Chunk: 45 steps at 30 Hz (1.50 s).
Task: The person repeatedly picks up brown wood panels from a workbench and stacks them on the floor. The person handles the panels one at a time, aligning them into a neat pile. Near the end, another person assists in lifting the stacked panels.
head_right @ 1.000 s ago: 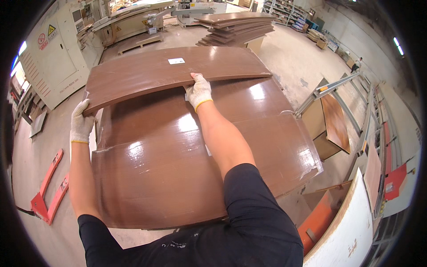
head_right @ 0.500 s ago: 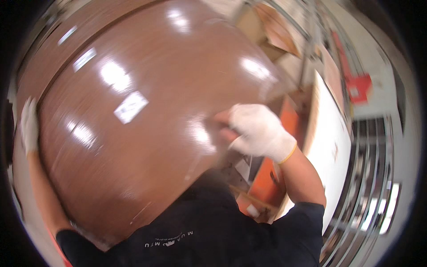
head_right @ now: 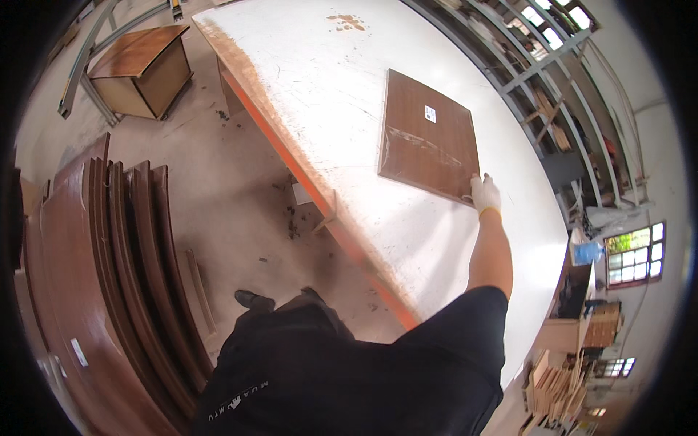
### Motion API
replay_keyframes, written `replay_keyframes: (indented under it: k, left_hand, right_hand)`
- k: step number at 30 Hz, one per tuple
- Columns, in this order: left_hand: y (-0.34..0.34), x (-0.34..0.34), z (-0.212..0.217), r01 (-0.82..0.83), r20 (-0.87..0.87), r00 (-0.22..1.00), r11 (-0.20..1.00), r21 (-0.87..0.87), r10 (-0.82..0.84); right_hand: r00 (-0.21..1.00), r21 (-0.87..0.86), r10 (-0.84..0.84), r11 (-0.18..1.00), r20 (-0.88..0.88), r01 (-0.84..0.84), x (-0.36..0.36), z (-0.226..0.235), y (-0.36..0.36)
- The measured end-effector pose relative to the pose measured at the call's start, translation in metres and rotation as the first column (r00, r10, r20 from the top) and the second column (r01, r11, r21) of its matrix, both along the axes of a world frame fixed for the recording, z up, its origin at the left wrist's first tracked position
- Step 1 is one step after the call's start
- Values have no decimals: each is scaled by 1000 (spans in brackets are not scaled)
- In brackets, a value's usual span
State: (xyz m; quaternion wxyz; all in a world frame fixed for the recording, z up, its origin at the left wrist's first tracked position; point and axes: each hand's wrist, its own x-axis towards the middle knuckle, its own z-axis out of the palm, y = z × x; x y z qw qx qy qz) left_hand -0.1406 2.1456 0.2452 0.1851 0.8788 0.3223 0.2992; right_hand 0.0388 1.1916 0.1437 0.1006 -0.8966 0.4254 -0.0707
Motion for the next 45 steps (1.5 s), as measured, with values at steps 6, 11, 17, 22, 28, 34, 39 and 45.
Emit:
replay_keyframes:
  k: [6,11,17,22,28,34,39,45]
  left_hand:
    - [-297,195,-20,875,7,412,393,-283,-911]
    - [-538,275,-103,881,-192,292,342,-327,-937]
    - [-635,285,-158,858,-276,489,514,-20,-827]
    - [-570,205,-172,857,-308,460,507,-93,-833]
    - [-490,99,-171,563,-304,293,420,-712,-907]
    - [-453,39,-120,308,-61,191,119,-944,-980]
    - [-401,-27,-29,509,-126,342,297,-808,-931]
    - [-225,-103,46,664,15,696,636,-392,-717]
  right_hand:
    - [982,-217,156,960,-108,-176,5,-82,-25]
    - [964,-179,254,948,-80,-265,-41,-69,17]
    - [850,-219,496,823,-175,-525,-164,-71,156]
    - [889,456,232,790,395,-409,-300,-78,181]
    - [768,842,-421,466,482,-273,-365,-72,177]
    - [885,972,-416,-16,207,-235,-339,-40,118]
    - [894,907,-255,-113,369,-406,-318,-27,146]
    - [790,503,-178,-685,587,-528,-243,-17,310]
